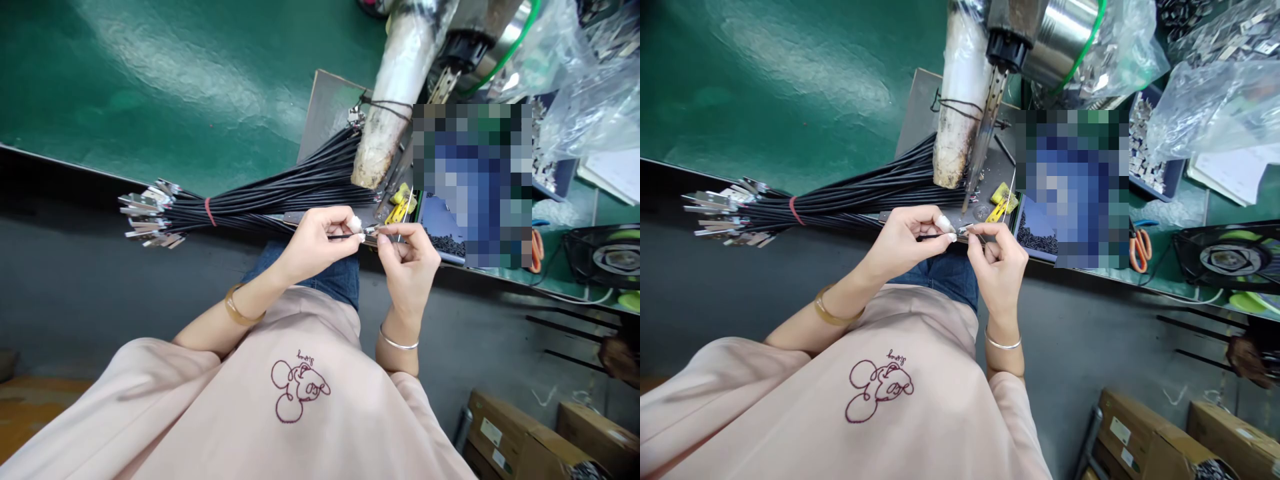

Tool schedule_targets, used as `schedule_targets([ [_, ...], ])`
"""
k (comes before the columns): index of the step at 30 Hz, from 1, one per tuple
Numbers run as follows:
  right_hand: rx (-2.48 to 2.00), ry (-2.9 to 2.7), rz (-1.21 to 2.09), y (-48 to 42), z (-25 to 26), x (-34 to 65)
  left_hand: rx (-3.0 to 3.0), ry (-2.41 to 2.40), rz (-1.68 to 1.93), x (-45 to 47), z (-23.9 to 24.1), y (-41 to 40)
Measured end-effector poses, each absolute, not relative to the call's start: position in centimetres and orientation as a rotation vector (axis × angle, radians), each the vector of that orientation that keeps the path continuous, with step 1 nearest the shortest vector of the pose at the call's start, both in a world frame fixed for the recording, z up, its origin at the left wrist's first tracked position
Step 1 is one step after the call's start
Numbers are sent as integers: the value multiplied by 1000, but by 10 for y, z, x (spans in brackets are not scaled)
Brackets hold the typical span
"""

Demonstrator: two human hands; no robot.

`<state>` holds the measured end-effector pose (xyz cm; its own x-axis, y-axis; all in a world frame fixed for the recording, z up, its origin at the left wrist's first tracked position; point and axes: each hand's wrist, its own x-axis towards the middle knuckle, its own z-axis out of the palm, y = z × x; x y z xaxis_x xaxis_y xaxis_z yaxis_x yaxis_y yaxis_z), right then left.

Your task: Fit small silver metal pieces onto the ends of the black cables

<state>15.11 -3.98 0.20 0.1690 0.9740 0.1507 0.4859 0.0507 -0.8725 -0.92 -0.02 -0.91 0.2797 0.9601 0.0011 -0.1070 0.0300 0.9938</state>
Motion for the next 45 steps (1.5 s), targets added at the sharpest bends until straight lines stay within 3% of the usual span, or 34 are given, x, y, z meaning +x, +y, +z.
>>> schedule_targets([
  [35,-1568,-1468,601,-39,2,145,1354,843,1059,-15,-12,-3],
  [41,-1436,-1468,773,-36,6,154,1642,815,1135,-26,3,-7],
  [45,-1350,-1622,388,-43,5,153,1374,787,965,-29,5,-5],
])
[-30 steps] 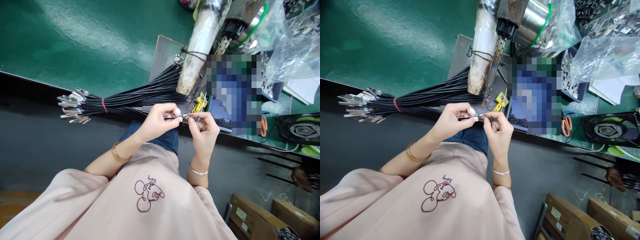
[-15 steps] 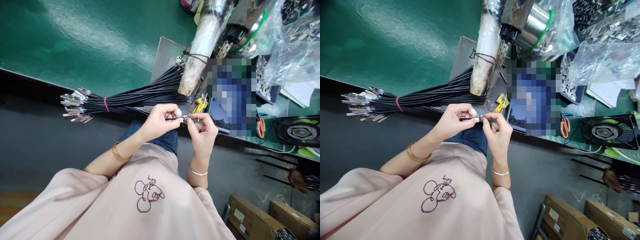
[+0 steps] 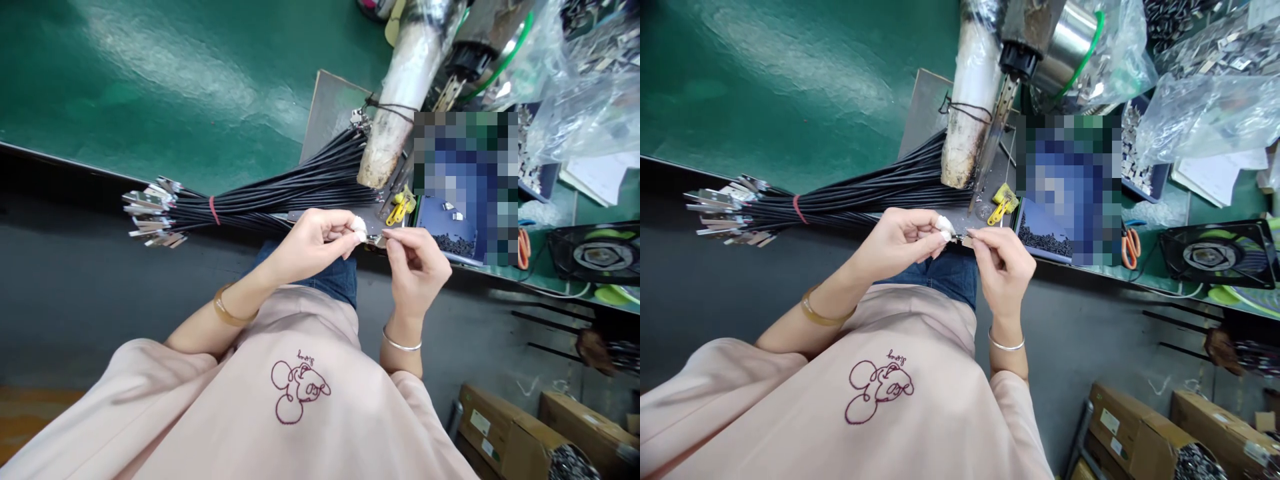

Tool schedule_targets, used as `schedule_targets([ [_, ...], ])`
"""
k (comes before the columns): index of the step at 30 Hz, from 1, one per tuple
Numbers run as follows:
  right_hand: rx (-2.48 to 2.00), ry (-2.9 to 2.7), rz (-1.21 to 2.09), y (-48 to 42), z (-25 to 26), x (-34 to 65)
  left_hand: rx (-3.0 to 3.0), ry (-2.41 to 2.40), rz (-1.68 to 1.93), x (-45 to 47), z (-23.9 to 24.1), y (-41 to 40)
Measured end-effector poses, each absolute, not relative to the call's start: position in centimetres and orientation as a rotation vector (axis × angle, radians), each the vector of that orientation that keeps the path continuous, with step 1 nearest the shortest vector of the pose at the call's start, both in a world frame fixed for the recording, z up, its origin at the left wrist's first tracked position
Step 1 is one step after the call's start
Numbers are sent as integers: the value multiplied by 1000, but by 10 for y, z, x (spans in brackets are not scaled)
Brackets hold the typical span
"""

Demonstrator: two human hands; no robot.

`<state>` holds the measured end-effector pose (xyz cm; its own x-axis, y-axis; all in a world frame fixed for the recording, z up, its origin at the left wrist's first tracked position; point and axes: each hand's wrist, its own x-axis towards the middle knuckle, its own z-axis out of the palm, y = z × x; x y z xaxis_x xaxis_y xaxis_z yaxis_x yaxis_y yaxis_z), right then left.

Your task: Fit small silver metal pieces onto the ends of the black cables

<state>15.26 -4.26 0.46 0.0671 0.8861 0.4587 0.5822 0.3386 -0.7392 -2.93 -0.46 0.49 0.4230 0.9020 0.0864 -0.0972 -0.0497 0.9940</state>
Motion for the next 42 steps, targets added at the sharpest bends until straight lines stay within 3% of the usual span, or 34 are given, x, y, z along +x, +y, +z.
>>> schedule_targets([
  [4,-1333,-1568,131,-46,4,153,1277,823,959,-24,-3,-4],
  [8,-1227,-1275,259,-49,11,152,1238,866,1072,-14,-7,-5],
  [14,-1418,-1462,311,-51,9,142,1232,952,1150,-6,-4,-5],
  [19,-1375,-1404,539,-41,2,140,1272,1004,1180,-1,-2,-4],
  [29,-1333,-1312,694,-32,2,145,1271,1036,1173,1,-2,-1],
  [42,-1346,-1330,655,-29,10,142,1251,1048,1171,1,5,1],
])
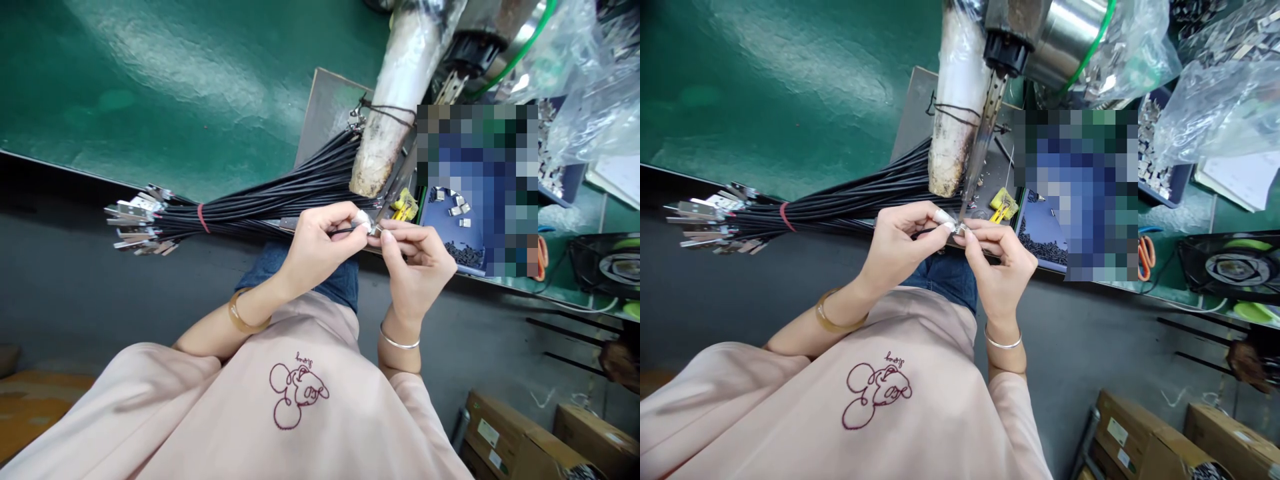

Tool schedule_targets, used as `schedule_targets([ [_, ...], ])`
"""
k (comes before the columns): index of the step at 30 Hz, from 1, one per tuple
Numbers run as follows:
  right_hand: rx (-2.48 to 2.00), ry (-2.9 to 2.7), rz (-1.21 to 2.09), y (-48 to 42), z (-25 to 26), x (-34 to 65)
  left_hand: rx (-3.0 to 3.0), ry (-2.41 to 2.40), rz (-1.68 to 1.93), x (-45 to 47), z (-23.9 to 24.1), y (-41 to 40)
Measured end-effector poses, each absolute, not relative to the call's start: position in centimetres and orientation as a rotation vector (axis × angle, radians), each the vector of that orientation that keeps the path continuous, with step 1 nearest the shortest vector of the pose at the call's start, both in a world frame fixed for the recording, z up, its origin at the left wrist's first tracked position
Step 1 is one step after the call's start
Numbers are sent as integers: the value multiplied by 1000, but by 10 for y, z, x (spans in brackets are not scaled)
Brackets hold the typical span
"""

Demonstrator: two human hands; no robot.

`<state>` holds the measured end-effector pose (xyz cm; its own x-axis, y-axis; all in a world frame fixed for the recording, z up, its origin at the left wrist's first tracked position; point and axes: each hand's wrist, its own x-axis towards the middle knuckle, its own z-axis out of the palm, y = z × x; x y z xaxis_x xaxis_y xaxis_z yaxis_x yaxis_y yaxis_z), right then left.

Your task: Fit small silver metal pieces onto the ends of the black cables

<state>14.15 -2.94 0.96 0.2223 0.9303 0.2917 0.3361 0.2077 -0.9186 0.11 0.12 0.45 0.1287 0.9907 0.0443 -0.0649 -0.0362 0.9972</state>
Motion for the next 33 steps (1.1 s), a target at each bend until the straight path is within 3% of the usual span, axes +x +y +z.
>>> schedule_targets([
  [13,-1374,-1384,590,-35,7,142,1308,1091,1118,4,3,-3],
  [18,-1364,-1305,377,-41,10,148,1541,990,1028,-18,5,-11],
  [21,-1290,-1189,189,-42,10,157,1795,1281,1232,-47,12,-9],
  [26,-1177,-1188,-48,-38,13,164,2054,1884,1079,-88,7,11],
  [33,-1330,-1409,191,-43,15,166,2182,1855,880,-99,-19,37],
])
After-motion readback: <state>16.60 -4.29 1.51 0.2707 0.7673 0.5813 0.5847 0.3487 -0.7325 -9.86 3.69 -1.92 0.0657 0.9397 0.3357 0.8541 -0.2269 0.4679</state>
